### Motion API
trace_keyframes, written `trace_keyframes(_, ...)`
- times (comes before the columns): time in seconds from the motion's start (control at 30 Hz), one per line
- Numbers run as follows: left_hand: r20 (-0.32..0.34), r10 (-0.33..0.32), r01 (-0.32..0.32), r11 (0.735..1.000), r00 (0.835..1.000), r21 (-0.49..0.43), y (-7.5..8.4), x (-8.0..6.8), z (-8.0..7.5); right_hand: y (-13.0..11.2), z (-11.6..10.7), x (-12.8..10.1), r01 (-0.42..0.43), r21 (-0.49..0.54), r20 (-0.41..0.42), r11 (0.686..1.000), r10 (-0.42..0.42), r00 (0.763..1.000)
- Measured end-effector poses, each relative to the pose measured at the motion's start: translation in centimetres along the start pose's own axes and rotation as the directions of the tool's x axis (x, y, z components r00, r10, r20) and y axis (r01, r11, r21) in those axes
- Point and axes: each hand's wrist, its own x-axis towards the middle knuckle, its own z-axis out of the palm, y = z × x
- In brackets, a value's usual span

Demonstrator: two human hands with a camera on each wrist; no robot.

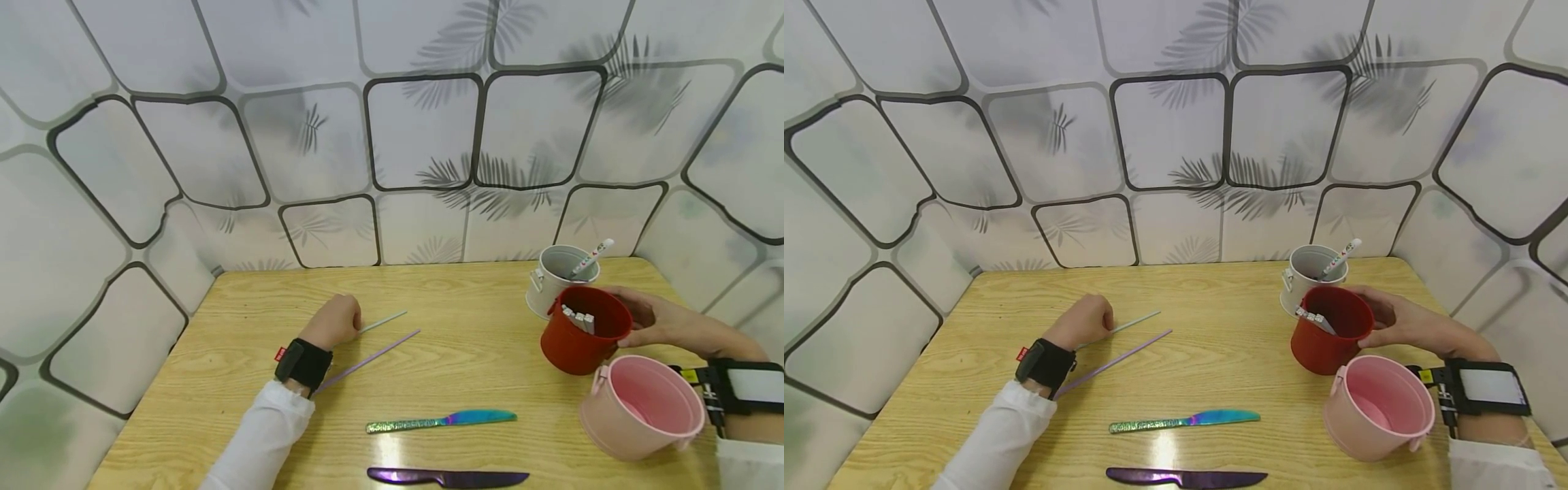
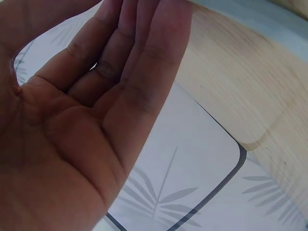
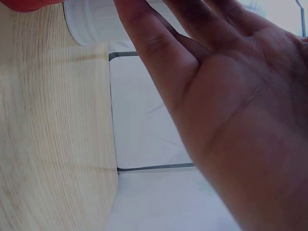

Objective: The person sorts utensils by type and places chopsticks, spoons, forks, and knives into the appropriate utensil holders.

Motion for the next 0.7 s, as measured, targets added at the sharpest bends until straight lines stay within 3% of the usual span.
trace_keyframes(0.17,-0.009,-0.002,0.003,1.000,1.000,0.024,0.29,-0.13,0.13,-0.68,0.32,-0.54,-0.132,-0.090,-0.072,0.987,0.126,0.989)
trace_keyframes(0.3,-0.008,-0.001,0.001,1.000,1.000,0.029,0.40,-0.15,0.20,-0.91,0.50,-0.71,-0.172,-0.128,-0.113,0.977,0.158,0.981)
trace_keyframes(0.7,0.002,0.023,-0.023,0.999,1.000,0.035,0.25,-0.23,0.07,-0.92,0.52,-0.62,-0.171,-0.137,-0.109,0.976,0.156,0.982)
